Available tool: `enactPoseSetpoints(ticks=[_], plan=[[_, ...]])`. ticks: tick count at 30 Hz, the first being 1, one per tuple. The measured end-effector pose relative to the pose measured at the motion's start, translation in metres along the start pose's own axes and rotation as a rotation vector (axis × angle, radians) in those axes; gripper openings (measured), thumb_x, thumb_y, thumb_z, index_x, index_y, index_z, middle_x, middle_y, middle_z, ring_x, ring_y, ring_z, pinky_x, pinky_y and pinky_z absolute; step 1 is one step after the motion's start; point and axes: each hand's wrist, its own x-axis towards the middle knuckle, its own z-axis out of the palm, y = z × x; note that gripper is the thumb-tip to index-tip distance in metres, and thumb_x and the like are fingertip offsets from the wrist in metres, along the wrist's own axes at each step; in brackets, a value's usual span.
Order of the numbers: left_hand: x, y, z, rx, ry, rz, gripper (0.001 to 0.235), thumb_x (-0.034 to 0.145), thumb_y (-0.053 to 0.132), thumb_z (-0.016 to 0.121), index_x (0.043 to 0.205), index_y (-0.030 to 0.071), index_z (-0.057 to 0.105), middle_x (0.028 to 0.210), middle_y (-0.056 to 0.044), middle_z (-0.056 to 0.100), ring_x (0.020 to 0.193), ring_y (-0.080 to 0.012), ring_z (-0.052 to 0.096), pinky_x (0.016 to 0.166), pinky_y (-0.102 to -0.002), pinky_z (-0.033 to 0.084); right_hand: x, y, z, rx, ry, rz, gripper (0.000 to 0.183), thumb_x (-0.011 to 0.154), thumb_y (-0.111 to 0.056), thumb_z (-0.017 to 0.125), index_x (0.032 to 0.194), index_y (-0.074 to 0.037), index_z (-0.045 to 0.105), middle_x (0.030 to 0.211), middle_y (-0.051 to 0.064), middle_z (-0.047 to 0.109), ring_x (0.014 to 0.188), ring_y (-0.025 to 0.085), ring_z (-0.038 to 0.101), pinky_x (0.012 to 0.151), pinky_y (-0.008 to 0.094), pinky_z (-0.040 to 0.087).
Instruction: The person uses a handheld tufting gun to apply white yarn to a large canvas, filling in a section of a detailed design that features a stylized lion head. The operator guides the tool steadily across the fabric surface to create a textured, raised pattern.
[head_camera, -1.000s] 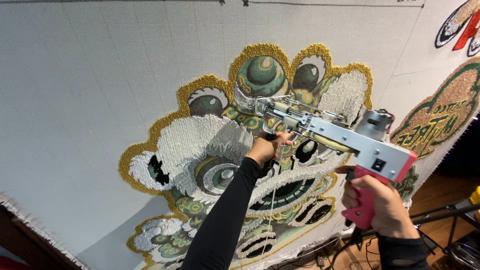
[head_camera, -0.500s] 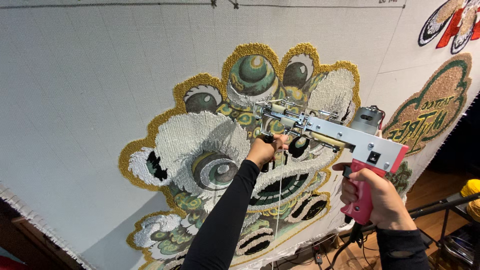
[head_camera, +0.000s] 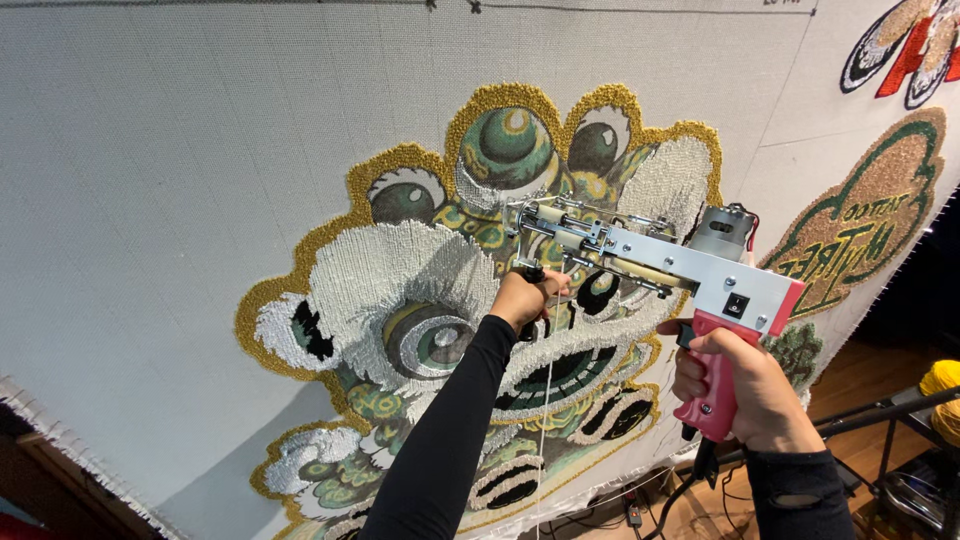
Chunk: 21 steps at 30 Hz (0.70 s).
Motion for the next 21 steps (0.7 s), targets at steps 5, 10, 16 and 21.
enactPoseSetpoints(ticks=[5, 10, 16, 21], plan=[[0.007, -0.004, -0.007, -0.003, -0.003, 0.024, 0.017, 0.095, 0.015, 0.070, 0.096, 0.001, 0.079, 0.092, -0.008, 0.079, 0.046, -0.0101, 0.055, 0.042, -0.028, 0.046, 0.007, 0.000, 0.006, 0.019, 0.000, 0.050, 0.033, 0.083, -0.015, 0.055, 0.109, 0.004, 0.062, 0.060, 0.003, 0.044, 0.051, 0.017, 0.043, 0.048, 0.033, 0.038], [0.008, 0.000, -0.007, 0.011, 0.024, -0.018, 0.020, 0.093, 0.018, 0.072, 0.100, 0.001, 0.080, 0.091, -0.008, 0.079, 0.046, -0.0092, 0.055, 0.042, -0.027, 0.045, 0.011, 0.001, 0.007, -0.001, -0.017, 0.022, 0.035, 0.083, -0.015, 0.056, 0.111, 0.005, 0.064, 0.060, 0.004, 0.044, 0.051, 0.016, 0.042, 0.048, 0.032, 0.037], [-0.003, 0.014, -0.003, 0.028, 0.060, -0.040, 0.031, 0.089, 0.026, 0.080, 0.107, 0.001, 0.078, 0.088, -0.007, 0.079, 0.046, -0.0082, 0.054, 0.043, -0.025, 0.046, 0.013, 0.004, -0.001, 0.024, 0.009, 0.023, 0.029, 0.085, -0.015, 0.057, 0.106, 0.005, 0.057, 0.063, 0.005, 0.046, 0.053, 0.017, 0.043, 0.049, 0.033, 0.038], [-0.010, 0.018, 0.007, -0.041, 0.056, -0.041, 0.026, 0.089, 0.026, 0.079, 0.105, 0.006, 0.077, 0.085, -0.005, 0.077, 0.050, -0.0059, 0.058, 0.044, -0.025, 0.048, 0.005, -0.003, -0.007, 0.030, -0.053, 0.023, 0.040, 0.085, -0.017, 0.056, 0.116, 0.008, 0.064, 0.059, 0.002, 0.041, 0.051, 0.014, 0.039, 0.049, 0.031, 0.036]])
